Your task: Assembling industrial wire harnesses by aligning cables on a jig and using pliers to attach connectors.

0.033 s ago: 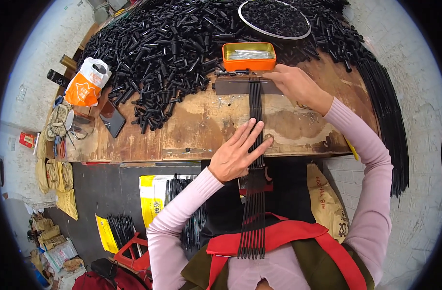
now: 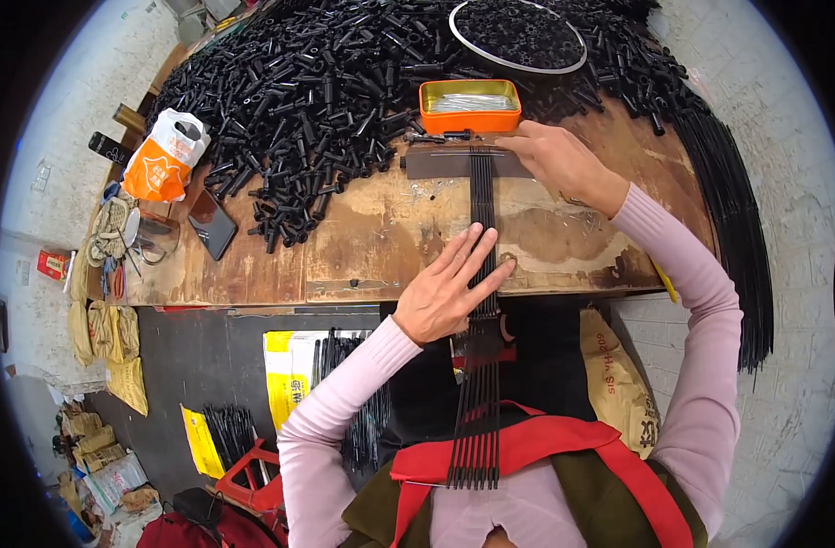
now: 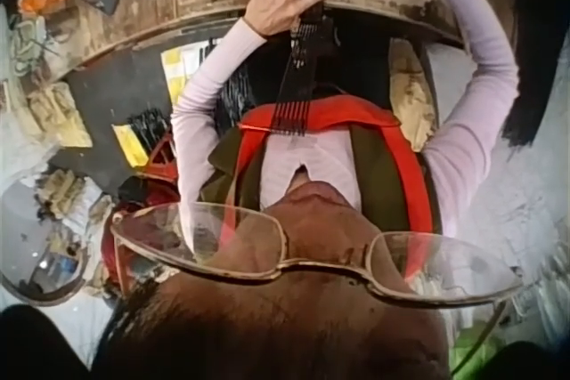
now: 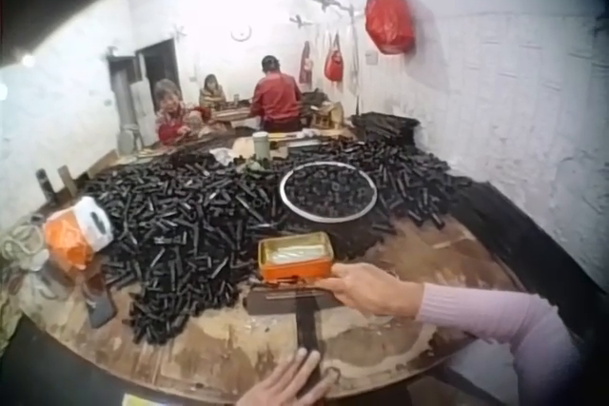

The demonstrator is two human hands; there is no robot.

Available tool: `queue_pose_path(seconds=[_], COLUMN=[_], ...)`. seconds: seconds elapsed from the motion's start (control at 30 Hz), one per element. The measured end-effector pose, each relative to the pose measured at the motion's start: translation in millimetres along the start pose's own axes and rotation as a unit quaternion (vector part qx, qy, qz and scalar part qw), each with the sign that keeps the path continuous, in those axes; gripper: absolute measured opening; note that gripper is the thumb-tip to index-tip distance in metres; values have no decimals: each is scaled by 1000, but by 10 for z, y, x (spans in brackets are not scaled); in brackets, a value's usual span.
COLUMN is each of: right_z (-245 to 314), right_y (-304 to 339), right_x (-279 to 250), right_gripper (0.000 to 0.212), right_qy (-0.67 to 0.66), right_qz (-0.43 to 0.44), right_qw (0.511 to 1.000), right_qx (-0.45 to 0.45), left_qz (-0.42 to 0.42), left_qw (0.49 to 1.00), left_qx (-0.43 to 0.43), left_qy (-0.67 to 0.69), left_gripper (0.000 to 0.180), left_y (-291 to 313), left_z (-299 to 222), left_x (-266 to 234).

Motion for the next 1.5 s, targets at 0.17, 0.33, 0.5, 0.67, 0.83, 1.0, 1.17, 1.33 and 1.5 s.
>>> queue_pose_path(seconds=[0.17,0.33,0.5,0.67,0.83,1.0,1.17,1.33,1.5], right_z=[-13,-37,23,48,-91,-129,-70,-19,-16], right_y=[45,88,56,5,-111,-248,-174,-216,-225], right_x=[-14,-12,-4,15,45,109,113,36,71], right_gripper=[34,35,35,32,23,16,16,16,16], right_qy=[-4,11,20,25,-68,-101,-79,-75,-117], right_qz=[-5,-4,-12,-6,-54,-4,-55,-56,-65], right_qw=[1000,1000,999,999,995,995,994,995,990], right_qx=[-7,-4,-29,-31,-38,-22,-40,-38,-35], left_qz=[13,10,1,1,-11,-26,-25,-31,-25], left_qw=[1000,1000,1000,1000,1000,997,998,998,997], left_qx=[0,-2,2,-5,-11,-30,-31,-28,-29], left_qy=[-8,-7,-2,10,3,63,53,57,61], left_gripper=[100,98,97,94,91,83,84,85,86], left_y=[5,-6,-6,-10,-37,-53,-35,-39,-50], left_z=[3,-14,-12,-8,5,4,26,10,10], left_x=[22,-8,2,-19,-45,-106,-91,-103,-88])
Point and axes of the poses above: each hand's wrist, its own y-axis away from the middle knuckle, its own x-axis out of the palm, z = x × y, the point moved 10 cm from there along -y, towards the middle knuckle, and after that the axes turned 15 degrees about y, right-handed, at the moved point
